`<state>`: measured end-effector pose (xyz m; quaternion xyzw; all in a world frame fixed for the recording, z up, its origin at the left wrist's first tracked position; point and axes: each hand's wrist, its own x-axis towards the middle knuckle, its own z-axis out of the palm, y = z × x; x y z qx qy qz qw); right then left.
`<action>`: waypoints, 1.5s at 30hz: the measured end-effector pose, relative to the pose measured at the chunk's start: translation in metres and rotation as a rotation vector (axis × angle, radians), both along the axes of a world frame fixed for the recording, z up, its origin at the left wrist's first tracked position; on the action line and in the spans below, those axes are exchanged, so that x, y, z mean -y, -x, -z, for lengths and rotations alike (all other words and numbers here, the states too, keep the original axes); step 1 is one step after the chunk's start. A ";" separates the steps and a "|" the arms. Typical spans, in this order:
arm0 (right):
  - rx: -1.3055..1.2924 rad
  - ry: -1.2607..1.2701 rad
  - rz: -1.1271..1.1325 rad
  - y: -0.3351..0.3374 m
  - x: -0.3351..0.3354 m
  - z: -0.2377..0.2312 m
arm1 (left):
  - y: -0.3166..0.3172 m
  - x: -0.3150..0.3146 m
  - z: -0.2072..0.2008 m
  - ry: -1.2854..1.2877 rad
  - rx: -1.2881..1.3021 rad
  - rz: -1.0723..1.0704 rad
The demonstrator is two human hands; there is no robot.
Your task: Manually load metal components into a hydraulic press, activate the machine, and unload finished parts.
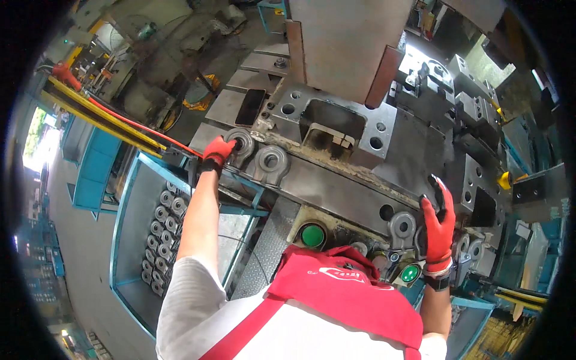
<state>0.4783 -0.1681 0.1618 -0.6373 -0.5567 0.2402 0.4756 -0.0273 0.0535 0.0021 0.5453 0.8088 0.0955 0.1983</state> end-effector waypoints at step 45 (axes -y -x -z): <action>-0.308 0.439 0.732 -0.098 0.229 0.295 | -0.190 0.261 0.108 0.187 1.013 -0.245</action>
